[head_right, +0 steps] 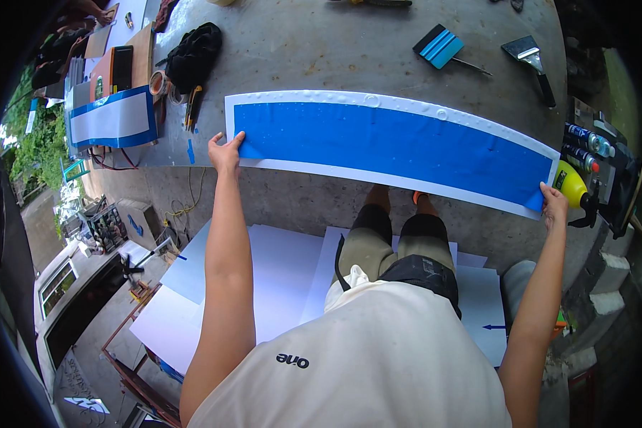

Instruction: Apply a blue protective film or decal to a long white panel using a squeegee and scraper.

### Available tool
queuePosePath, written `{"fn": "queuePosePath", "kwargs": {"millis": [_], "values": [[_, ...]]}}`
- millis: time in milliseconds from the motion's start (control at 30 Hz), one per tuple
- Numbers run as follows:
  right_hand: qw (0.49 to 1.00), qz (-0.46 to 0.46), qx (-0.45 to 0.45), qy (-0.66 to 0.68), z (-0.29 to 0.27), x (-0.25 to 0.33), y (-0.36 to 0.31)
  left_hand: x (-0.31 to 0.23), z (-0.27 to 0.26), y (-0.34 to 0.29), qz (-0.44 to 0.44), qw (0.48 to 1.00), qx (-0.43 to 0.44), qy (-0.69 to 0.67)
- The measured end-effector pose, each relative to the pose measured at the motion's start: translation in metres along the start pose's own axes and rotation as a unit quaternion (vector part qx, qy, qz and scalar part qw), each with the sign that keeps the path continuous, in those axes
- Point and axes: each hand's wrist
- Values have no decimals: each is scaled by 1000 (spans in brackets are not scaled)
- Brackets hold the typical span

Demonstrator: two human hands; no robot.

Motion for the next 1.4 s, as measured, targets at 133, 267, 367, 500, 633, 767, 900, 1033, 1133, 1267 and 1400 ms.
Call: {"fn": "queuePosePath", "kwargs": {"millis": [133, 267, 367, 500, 633, 767, 900, 1033, 1133, 1267, 1400], "values": [[1000, 3, 1, 3, -1, -1, 0, -6, -1, -7, 0, 1000, -1, -8], [1000, 0, -3, -1, 0, 0, -2, -15, -3, -17, 11, 1000, -7, -2], [1000, -4, -10, -6, 0, 0, -3, -19, -4, -21, 13, 1000, -10, -8], [1000, -6, -11, -6, 0, -1, -1, -18, -4, -21, 13, 1000, -12, -21], [1000, -7, -9, 0, 0, -2, 0, -12, -1, -17, 10, 999, -16, -27], [1000, -3, -4, 5, -2, -2, 0, -8, 2, -14, 15, 999, -23, -27], [1000, 1, -7, 2, 2, 1, -3, -3, 3, -10, 19, 999, -22, -43], [1000, 2, 3, 11, -1, -1, -1, -3, 4, -11, 10, 998, -13, -60], [1000, 0, 2, 15, -1, 0, -3, -2, 5, -11, 11, 998, -15, -68], [1000, -6, -14, 5, 6, 1, -11, -7, 4, -14, 5, 998, -15, -58], [1000, -11, -16, 13, 7, 1, -9, -3, 2, -9, 7, 999, -17, -46]]}}
Point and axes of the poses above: each hand's wrist, its own y-axis towards the middle knuckle, its own z-axis out of the palm, x = y × z, and after that the axes turned 11 degrees about y, right-handed
